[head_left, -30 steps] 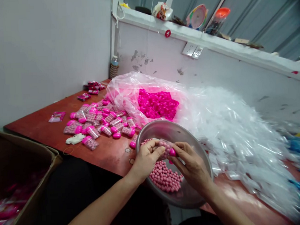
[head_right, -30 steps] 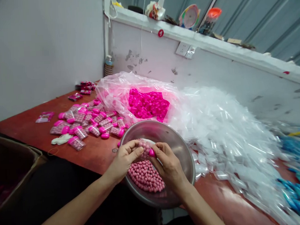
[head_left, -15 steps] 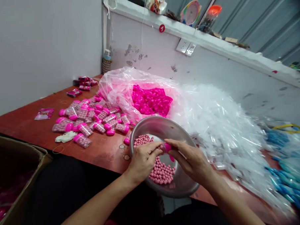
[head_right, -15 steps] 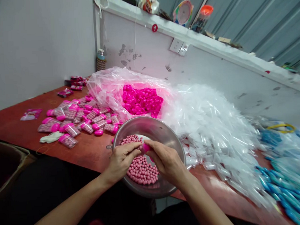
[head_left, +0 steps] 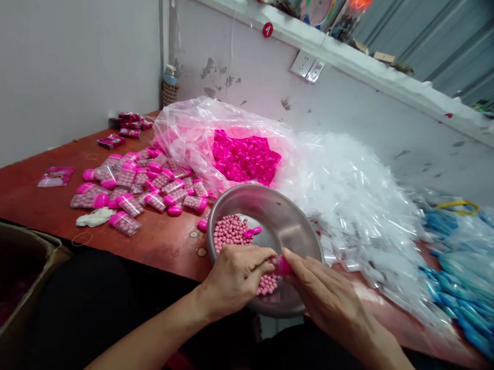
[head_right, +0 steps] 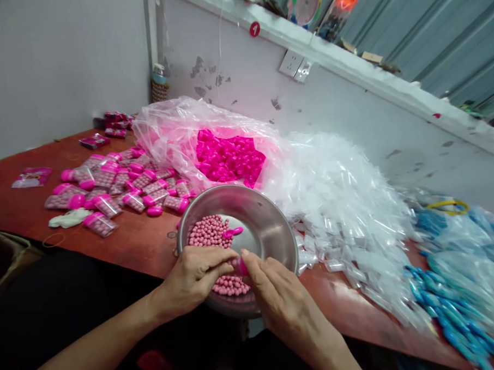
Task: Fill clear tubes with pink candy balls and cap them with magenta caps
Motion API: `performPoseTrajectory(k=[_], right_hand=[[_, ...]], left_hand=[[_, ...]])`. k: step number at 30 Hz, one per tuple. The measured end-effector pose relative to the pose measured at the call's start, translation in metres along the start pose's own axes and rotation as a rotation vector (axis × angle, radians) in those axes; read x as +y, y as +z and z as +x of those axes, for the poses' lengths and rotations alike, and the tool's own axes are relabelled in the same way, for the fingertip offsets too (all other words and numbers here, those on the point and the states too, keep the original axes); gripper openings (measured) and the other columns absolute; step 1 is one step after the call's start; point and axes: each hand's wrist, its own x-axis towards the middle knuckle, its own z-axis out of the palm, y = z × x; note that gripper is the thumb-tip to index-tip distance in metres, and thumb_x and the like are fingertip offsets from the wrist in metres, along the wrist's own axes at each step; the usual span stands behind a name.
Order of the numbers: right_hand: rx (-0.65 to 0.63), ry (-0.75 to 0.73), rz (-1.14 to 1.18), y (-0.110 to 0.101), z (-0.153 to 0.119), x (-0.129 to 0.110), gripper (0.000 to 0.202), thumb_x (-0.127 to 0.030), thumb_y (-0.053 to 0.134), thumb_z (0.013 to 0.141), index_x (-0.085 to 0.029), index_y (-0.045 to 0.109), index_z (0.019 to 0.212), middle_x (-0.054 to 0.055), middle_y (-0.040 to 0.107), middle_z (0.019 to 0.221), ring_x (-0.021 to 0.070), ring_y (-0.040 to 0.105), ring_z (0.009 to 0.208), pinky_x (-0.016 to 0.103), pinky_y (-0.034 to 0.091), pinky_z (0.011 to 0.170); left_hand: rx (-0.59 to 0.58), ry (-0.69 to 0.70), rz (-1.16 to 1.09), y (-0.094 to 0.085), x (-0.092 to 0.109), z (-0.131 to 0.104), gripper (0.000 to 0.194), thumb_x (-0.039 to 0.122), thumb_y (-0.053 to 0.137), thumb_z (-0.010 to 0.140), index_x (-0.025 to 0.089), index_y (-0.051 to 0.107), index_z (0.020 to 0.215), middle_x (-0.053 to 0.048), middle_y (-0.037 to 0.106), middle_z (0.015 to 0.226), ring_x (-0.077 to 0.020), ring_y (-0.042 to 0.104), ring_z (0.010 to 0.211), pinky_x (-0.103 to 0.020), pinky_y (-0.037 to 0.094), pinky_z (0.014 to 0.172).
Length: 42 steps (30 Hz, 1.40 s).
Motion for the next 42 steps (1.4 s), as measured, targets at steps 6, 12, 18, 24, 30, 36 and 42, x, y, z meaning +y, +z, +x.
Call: performPoseTrajectory(k=[6, 12, 18, 24, 30, 36, 42], right_hand=[[-0.031, -0.022, 0.066, -0.012, 0.011, -0.001, 0.069, 0.003, 0.036, 0.081, -0.015, 0.013, 0.143, 0.012, 0.061, 0.116, 0.0199, 0.062, 0.097, 0.034, 0.053, 0.081], [0.143, 0.442, 0.724, 0.01, 0.026, 0.001, 0.041, -0.017, 0.049, 0.087, -0.026, 0.048, 0.127, 0.006, 0.067, 0.104, 0.0179, 0.066, 0.085, 0.03, 0.054, 0.074], [0.443, 0.816, 1.626, 0.031, 0.026, -0.001, 0.034, -0.038, 0.064, 0.077, -0.025, 0.062, 0.108, 0.005, 0.069, 0.096, 0.0176, 0.066, 0.081, 0.033, 0.053, 0.078], [0.319, 0.883, 1.891, 0.031, 0.037, 0.005, 0.042, -0.051, 0.066, 0.069, -0.019, 0.066, 0.096, 0.007, 0.067, 0.095, 0.0201, 0.063, 0.086, 0.034, 0.053, 0.075], [0.026, 0.975, 2.11, 0.031, 0.039, -0.001, 0.035, -0.046, 0.062, 0.074, -0.015, 0.066, 0.089, 0.007, 0.069, 0.079, 0.0207, 0.064, 0.082, 0.042, 0.049, 0.081], [0.167, 1.013, 2.118, 0.037, 0.04, -0.011, 0.033, -0.041, 0.067, 0.067, -0.01, 0.066, 0.08, 0.006, 0.068, 0.067, 0.017, 0.063, 0.063, 0.036, 0.052, 0.071], [0.052, 0.944, 2.016, 0.027, 0.037, -0.004, 0.058, -0.059, 0.059, 0.07, -0.01, 0.061, 0.102, 0.013, 0.066, 0.093, 0.0193, 0.064, 0.078, 0.034, 0.053, 0.068]], left_hand=[[0.032, -0.058, -0.101, 0.007, 0.002, -0.002, 0.022, 0.018, 0.048, 0.083, 0.016, 0.069, 0.084, -0.005, 0.069, 0.076, -0.0159, 0.062, 0.071, -0.024, 0.046, 0.069], [0.237, -0.266, -0.434, 0.018, -0.005, 0.004, 0.021, 0.021, 0.051, 0.081, 0.014, 0.069, 0.091, -0.004, 0.069, 0.081, -0.0168, 0.062, 0.077, -0.025, 0.047, 0.073], [0.334, -0.309, -0.737, 0.001, -0.01, 0.013, 0.025, 0.024, 0.056, 0.08, 0.015, 0.068, 0.1, -0.005, 0.07, 0.091, -0.0175, 0.062, 0.089, -0.027, 0.047, 0.082], [0.263, -0.191, -0.393, -0.002, -0.016, 0.007, 0.022, 0.02, 0.059, 0.078, 0.019, 0.07, 0.096, -0.006, 0.066, 0.099, -0.0184, 0.058, 0.098, -0.03, 0.041, 0.093], [0.189, -0.21, -0.349, 0.009, -0.016, 0.004, 0.021, 0.019, 0.055, 0.08, 0.021, 0.07, 0.095, -0.007, 0.059, 0.11, -0.0195, 0.049, 0.112, -0.032, 0.037, 0.099], [0.208, -0.205, -0.239, 0.015, -0.013, 0.001, 0.021, 0.022, 0.055, 0.08, 0.02, 0.07, 0.096, -0.006, 0.06, 0.111, -0.0191, 0.052, 0.11, -0.032, 0.038, 0.099], [0.248, -0.248, -0.1, 0.002, -0.01, 0.011, 0.025, 0.032, 0.06, 0.077, 0.022, 0.068, 0.098, -0.004, 0.062, 0.115, -0.0212, 0.054, 0.11, -0.034, 0.042, 0.098]])
